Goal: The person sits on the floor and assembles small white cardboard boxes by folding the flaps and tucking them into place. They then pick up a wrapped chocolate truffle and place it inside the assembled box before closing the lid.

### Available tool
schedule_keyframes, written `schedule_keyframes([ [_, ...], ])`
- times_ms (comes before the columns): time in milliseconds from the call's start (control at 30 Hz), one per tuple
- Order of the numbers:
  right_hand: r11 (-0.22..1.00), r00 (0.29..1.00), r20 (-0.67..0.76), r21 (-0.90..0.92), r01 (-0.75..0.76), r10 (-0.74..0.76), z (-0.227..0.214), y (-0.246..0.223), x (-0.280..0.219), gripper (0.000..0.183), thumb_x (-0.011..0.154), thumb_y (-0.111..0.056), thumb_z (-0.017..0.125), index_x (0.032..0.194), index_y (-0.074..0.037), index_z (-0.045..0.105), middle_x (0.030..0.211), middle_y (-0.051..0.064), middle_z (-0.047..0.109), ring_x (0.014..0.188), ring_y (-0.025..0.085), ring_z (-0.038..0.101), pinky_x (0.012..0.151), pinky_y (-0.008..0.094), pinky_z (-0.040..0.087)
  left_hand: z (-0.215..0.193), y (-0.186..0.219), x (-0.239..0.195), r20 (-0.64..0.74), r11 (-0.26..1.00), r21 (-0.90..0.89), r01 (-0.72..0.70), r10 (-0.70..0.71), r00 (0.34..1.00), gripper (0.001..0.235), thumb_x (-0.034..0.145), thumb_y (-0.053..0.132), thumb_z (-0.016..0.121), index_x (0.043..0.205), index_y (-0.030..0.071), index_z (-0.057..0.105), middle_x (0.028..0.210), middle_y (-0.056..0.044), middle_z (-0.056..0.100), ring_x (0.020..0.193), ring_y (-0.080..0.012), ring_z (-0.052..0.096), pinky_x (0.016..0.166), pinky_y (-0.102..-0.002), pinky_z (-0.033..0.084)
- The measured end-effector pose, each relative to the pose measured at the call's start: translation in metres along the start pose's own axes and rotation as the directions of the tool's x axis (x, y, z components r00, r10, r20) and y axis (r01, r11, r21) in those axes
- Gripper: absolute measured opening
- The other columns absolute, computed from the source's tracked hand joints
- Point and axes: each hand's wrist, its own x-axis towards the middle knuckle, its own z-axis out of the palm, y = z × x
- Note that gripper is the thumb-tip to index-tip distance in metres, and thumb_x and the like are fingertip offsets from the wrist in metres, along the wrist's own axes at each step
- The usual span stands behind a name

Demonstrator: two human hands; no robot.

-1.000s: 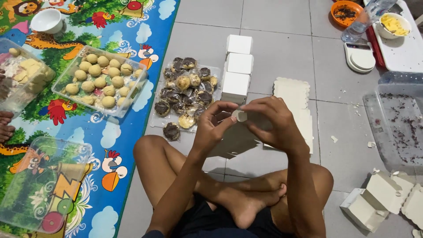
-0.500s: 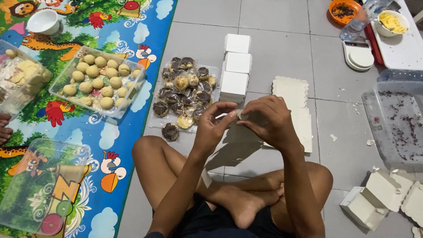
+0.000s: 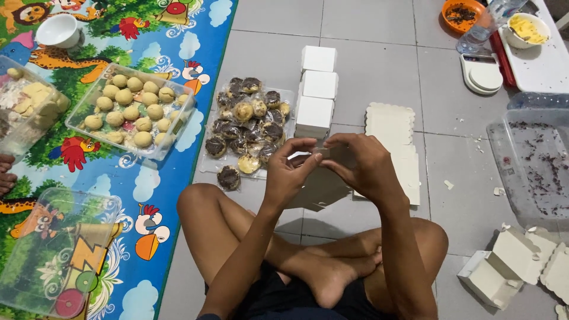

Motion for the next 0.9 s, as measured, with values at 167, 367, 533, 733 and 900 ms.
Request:
schedule_keyframes([
  [167, 0.977, 0.996, 0.063, -0.207, -0.050, 0.064, 0.008, 0.022, -0.013, 0.052, 0.083, -0.027, 0.086, 0.130, -0.014, 0.067, 0.102, 0.004, 0.077, 0.098, 0.028, 0.072, 0.089, 0.044, 0.054, -0.010, -0.018, 0.005, -0.131, 0.994, 0.106, 0.004, 0.010, 0.991, 0.029, 0.092, 0.003, 0.069, 0.121, 0.007, 0.068, 0.101, -0.007, 0.063, 0.092, -0.0183, 0.070, 0.076, -0.032, 0.065],
  [367, 0.978, 0.978, 0.051, 0.044, -0.202, 0.200, 0.033, 0.053, -0.043, 0.026, 0.084, -0.005, 0.081, 0.107, -0.017, 0.077, 0.090, 0.003, 0.079, 0.079, 0.027, 0.074, 0.072, 0.039, 0.060, -0.024, -0.073, 0.012, -0.163, 0.882, 0.445, -0.157, 0.252, 0.954, 0.029, 0.091, -0.003, 0.063, 0.117, 0.008, 0.068, 0.099, -0.012, 0.063, 0.092, -0.0329, 0.073, 0.068, -0.035, 0.064],
  [533, 0.970, 0.983, 0.023, 0.158, -0.183, 0.182, 0.053, 0.048, -0.058, 0.030, 0.080, 0.003, 0.080, 0.101, -0.018, 0.082, 0.090, 0.004, 0.077, 0.075, 0.023, 0.073, 0.062, 0.033, 0.060, -0.025, -0.107, 0.015, -0.061, 0.580, 0.751, -0.315, 0.536, 0.842, 0.039, 0.091, -0.007, 0.067, 0.126, 0.011, 0.067, 0.096, -0.006, 0.063, 0.083, -0.0233, 0.073, 0.061, -0.029, 0.065],
  [733, 0.973, 0.984, 0.014, 0.146, -0.178, 0.178, 0.073, 0.068, -0.075, 0.034, 0.081, 0.012, 0.073, 0.097, -0.016, 0.083, 0.094, 0.008, 0.071, 0.078, 0.028, 0.072, 0.064, 0.036, 0.060, -0.036, -0.136, 0.012, 0.111, 0.387, 0.841, -0.379, 0.562, 0.820, 0.043, 0.090, -0.005, 0.072, 0.129, 0.013, 0.072, 0.085, -0.002, 0.062, 0.076, -0.0170, 0.071, 0.058, -0.027, 0.063],
  [900, 0.953, 0.973, -0.036, 0.216, -0.213, 0.226, 0.085, 0.077, -0.089, 0.034, 0.084, 0.012, 0.073, 0.095, -0.018, 0.084, 0.095, 0.005, 0.071, 0.078, 0.024, 0.072, 0.065, 0.034, 0.059, -0.040, -0.143, 0.017, -0.074, 0.614, 0.706, -0.353, 0.559, 0.826, 0.043, 0.083, -0.009, 0.075, 0.119, 0.012, 0.077, 0.086, -0.004, 0.064, 0.079, -0.0187, 0.071, 0.064, -0.025, 0.066],
])
